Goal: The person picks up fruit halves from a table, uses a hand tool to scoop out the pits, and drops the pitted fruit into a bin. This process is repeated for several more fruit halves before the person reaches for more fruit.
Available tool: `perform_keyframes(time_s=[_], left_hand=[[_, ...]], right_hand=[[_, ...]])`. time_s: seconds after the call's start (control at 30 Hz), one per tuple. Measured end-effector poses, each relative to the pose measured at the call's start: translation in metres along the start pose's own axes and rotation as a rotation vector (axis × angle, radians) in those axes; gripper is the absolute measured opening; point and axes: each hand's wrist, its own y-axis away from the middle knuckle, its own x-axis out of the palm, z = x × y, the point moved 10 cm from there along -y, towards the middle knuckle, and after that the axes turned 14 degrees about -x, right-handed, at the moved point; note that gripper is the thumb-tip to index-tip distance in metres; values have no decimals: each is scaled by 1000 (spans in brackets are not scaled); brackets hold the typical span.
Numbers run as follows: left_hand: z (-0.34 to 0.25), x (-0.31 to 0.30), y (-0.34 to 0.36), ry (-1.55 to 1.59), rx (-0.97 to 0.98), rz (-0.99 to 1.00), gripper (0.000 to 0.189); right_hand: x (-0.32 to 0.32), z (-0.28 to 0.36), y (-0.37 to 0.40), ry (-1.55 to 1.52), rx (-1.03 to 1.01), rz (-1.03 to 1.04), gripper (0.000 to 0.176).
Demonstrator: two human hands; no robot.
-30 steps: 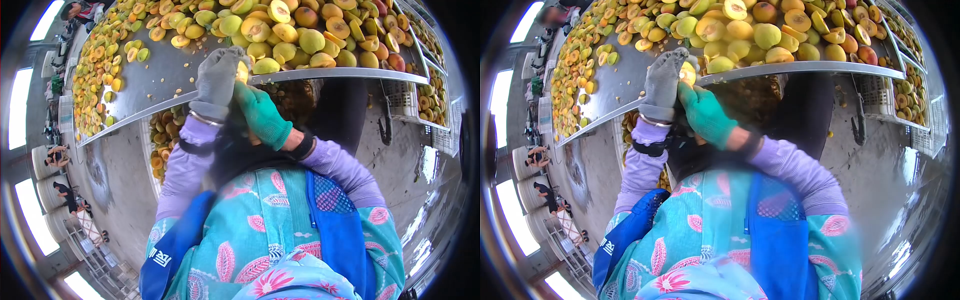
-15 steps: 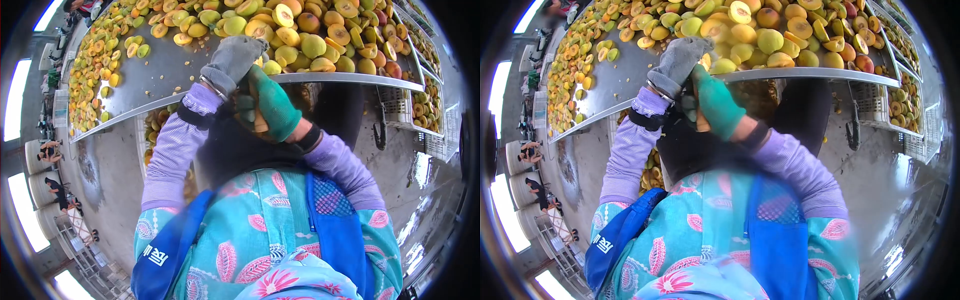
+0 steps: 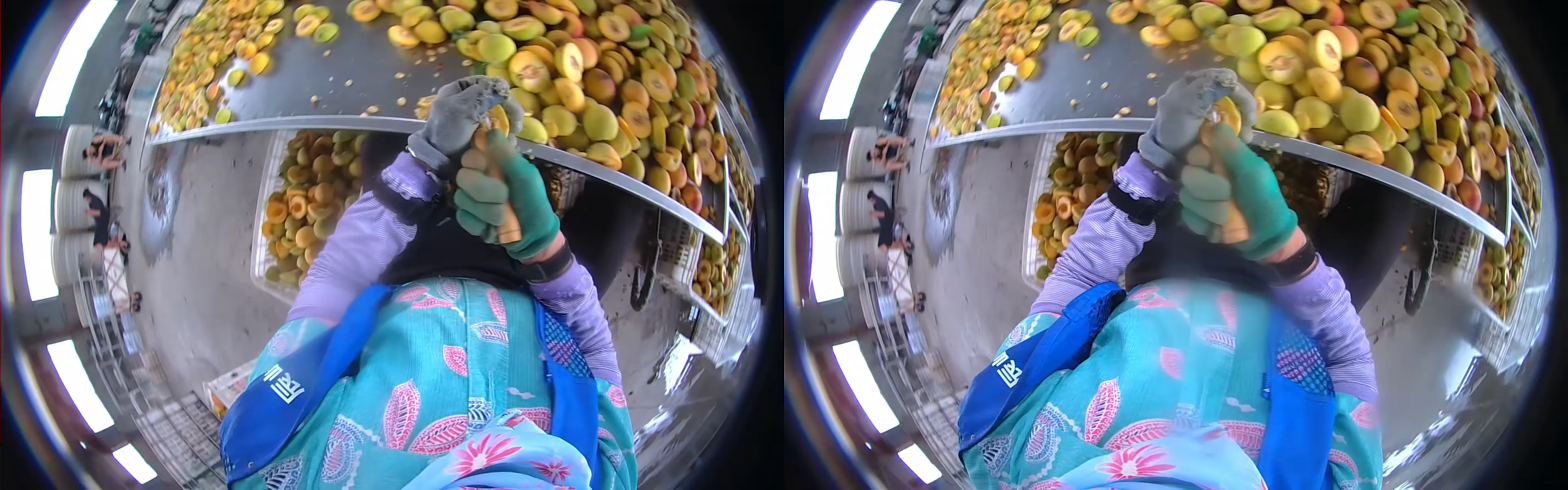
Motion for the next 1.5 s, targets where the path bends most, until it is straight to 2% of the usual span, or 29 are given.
perform_keyframes(time_s=[0.07, 0.13, 0.17, 0.23, 0.3, 0.33, 0.37, 0.4, 0.43, 0.47, 0.5, 0.53, 0.6, 0.63, 0.7, 0.77, 0.8, 0.87, 0.9, 0.93, 1.0, 1.1, 1.13, 1.23, 1.33, 1.5], left_hand=[[-8, -14, 17, -42, 87, -87, 27], [-13, -17, 35, 336, 138, -64, 31], [11, -33, 47, 625, -130, -211, 31], [1, -88, 98, 493, 90, -506, 22], [-17, -114, 157, -7, -183, -816, 15], [-39, -133, 160, -537, -239, -862, 15], [-60, -151, 165, -1067, -277, -946, 16], [-64, -167, 157, -1086, -301, -868, 19], [-78, -173, 135, -1184, -287, -939, 23], [-98, -175, 104, -1283, -256, -1010, 27], [-112, -167, 72, -1330, -202, -998, 33], [-122, -158, 37, -1378, -143, -980, 39], [-113, -185, -32, -1477, -143, -1153, 48], [-87, -198, -68, -1565, -212, -985, 53], [-73, -196, -97, -1587, -222, -894, 47], [-83, -182, -82, -1473, -73, -690, 41], [-81, -177, -65, -1167, -84, -620, 32], [-79, -140, -22, -841, -136, -591, 26], [-69, -122, -2, -669, -162, -582, 24], [-63, -104, 14, -606, -105, -571, 24], [-47, -78, 24, -411, -26, -518, 26], [-3, -61, 14, 123, -82, -368, 31], [1, -62, 11, 83, -75, -394, 40], [-30, -31, 18, -558, 113, -497, 46], [-8, -42, 13, -46, -43, -513, 44], [-2, -56, 15, -65, -8, -581, 41]], right_hand=[[14, -14, -1, -257, 68, 120, 34], [30, -21, -1, -413, 132, 206, 35], [37, -29, 0, -344, 165, 275, 37], [36, -37, 5, -223, 234, 259, 38], [9, -23, 12, -16, 128, 134, 39], [-7, -10, 13, 88, 68, 70, 40], [-31, -1, 12, 107, 93, -93, 40], [-59, -6, 10, 21, 121, -213, 39], [-83, -13, 9, -66, 144, -333, 39], [-75, -6, 10, 74, 134, -329, 38], [-63, -2, 13, 211, 125, -331, 38], [-53, 3, 13, 214, 68, -303, 39], [-57, 20, 11, 284, -31, -355, 40], [-61, 28, 12, 314, -80, -385, 41], [-61, 54, 13, 470, -220, -382, 35], [-48, 74, 10, 627, -368, -367, 23], [-49, 86, 1, 874, -426, -392, 19], [-18, 107, -24, 1396, -803, -137, 20], [-12, 100, -32, 1537, -840, -85, 21], [-5, 93, -39, 1675, -885, -36, 22], [-16, 82, -55, 1737, -695, -146, 24], [-20, 78, -42, 1754, -735, -202, 30], [-20, 82, -35, 1782, -752, -224, 31], [-20, 86, -20, 1764, -707, -294, 32], [-21, 84, -18, 1744, -670, -282, 32], [-29, 69, -26, 1378, -669, -204, 34]])
